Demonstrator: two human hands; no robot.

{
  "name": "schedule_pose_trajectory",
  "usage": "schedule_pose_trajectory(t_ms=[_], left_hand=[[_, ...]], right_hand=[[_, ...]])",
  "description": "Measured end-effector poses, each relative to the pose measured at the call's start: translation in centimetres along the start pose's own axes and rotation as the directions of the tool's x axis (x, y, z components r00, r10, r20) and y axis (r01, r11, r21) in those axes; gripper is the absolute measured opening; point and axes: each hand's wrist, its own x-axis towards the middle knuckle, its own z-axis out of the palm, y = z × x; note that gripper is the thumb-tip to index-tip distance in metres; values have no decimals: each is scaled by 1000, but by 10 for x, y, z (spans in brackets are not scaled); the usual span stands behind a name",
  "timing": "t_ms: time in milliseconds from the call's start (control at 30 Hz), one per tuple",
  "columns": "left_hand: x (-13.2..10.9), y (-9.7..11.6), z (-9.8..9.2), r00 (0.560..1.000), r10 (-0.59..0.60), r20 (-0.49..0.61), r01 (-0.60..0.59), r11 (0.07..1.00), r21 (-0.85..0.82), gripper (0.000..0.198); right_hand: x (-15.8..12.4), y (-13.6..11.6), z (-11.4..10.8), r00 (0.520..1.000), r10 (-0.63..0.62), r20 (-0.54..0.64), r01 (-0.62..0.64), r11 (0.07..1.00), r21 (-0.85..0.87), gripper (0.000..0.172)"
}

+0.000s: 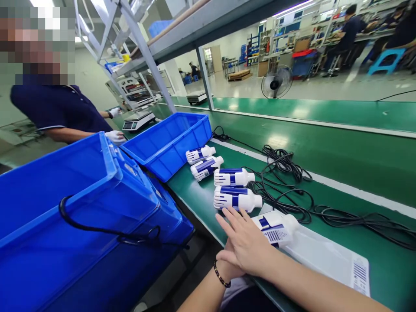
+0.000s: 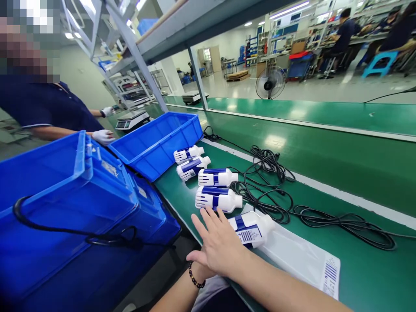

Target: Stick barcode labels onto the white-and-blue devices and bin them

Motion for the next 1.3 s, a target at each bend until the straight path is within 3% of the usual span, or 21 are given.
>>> schedule_pose_trajectory(t_ms=[167,333,400,500,567,633,733,833,900,1000,1133,1200,1267,1300], left_hand=[[7,-2,-7,992,114,-61,-126,953,-277,58],[8,2,-5,990,139,-37,-144,947,-289,59],[8,3,-5,990,138,-35,-142,946,-290,61],[9,3,-6,992,122,-23,-124,949,-291,63],[9,2,-8,994,109,4,-104,955,-277,68],[9,2,-11,994,94,47,-80,964,-254,75],[10,-2,-14,992,96,84,-75,972,-222,78],[14,-9,-16,988,145,45,-135,975,-178,74],[19,-15,-19,984,177,6,-175,976,-130,71],[30,-17,-30,981,192,12,-191,980,-45,65],[41,16,-42,981,192,30,-194,962,192,53],[44,48,-31,940,334,67,-340,915,216,48],[49,79,-3,827,527,195,-547,834,67,42],[53,91,16,778,573,258,-586,810,-31,40]], right_hand=[[-37,58,-9,998,68,-6,-68,992,-110,80],[-91,131,-24,970,219,-103,-234,958,-164,66],[-115,152,-36,916,358,-181,-384,913,-139,62],[-151,169,-60,777,596,-200,-613,790,-26,56],[-173,172,-72,694,709,-128,-711,702,37,52],[-191,173,-76,658,752,-40,-749,659,67,50],[-212,171,-68,664,736,130,-746,665,44,54],[-224,161,-53,662,701,264,-711,699,-72,66],[-226,152,-46,676,692,253,-676,719,-159,77],[-222,141,-42,684,697,215,-663,717,-215,77],[-206,133,-50,663,705,254,-686,707,-174,70],[-197,131,-55,638,712,294,-694,697,-180,64],[-189,129,-58,618,714,330,-693,692,-201,50],[-186,128,-59,613,712,342,-691,693,-203,43]])
